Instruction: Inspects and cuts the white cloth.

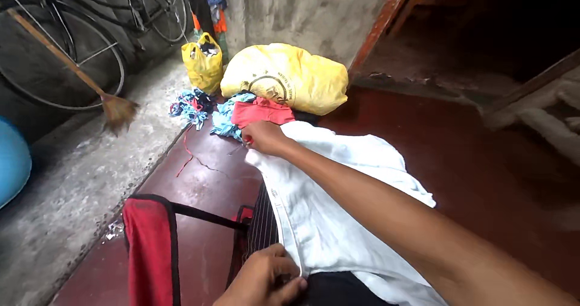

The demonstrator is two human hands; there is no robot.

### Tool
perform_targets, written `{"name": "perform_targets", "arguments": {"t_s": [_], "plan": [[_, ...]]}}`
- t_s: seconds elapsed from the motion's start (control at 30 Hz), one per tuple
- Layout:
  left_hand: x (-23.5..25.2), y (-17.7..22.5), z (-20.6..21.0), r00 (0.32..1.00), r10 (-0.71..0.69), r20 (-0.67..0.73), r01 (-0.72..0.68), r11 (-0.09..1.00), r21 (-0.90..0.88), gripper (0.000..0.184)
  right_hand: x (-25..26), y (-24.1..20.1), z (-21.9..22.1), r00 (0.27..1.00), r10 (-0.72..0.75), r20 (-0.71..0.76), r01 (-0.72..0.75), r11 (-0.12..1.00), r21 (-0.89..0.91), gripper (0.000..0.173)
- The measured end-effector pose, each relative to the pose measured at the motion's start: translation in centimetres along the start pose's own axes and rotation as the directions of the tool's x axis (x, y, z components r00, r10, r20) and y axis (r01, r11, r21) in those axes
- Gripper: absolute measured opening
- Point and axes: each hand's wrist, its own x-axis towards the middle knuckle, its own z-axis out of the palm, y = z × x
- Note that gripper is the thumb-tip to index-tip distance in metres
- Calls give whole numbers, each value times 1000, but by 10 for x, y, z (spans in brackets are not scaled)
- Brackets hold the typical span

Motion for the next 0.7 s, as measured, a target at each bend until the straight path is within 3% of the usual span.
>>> {"name": "perform_targets", "arguments": {"t_s": [0.1, 0.2, 0.33, 0.43, 0.53, 0.63, 0.7], "plan": [[-2, -1, 13, 996, -43, -77, 44, 999, 7, 26, -21, 5, 1, 982, -94, -165, 125, 974, 186, 19], [-2, -3, 17, 990, -63, -130, 65, 998, 14, 33, -61, -3, 2, 933, -23, -358, 187, 884, 429, 14], [5, -3, 3, 972, -97, -216, 93, 995, -29, 34, -136, -21, 6, 951, 170, -259, 59, 722, 690, 16], [14, -3, -11, 951, -123, -285, 101, 991, -89, 30, -182, -27, 28, 930, 321, -179, -94, 677, 730, 12], [20, -7, -15, 933, -220, -286, 139, 951, -277, 24, -210, -28, 61, 899, 428, -96, -248, 677, 693, 6], [21, -9, -11, 910, -284, -302, 139, 895, -424, 18, -223, -30, 91, 893, 441, -84, -313, 745, 590, 23], [21, -10, -8, 898, -293, -327, 128, 887, -443, 20, -226, -33, 97, 897, 436, -79, -341, 793, 506, 26]]}}
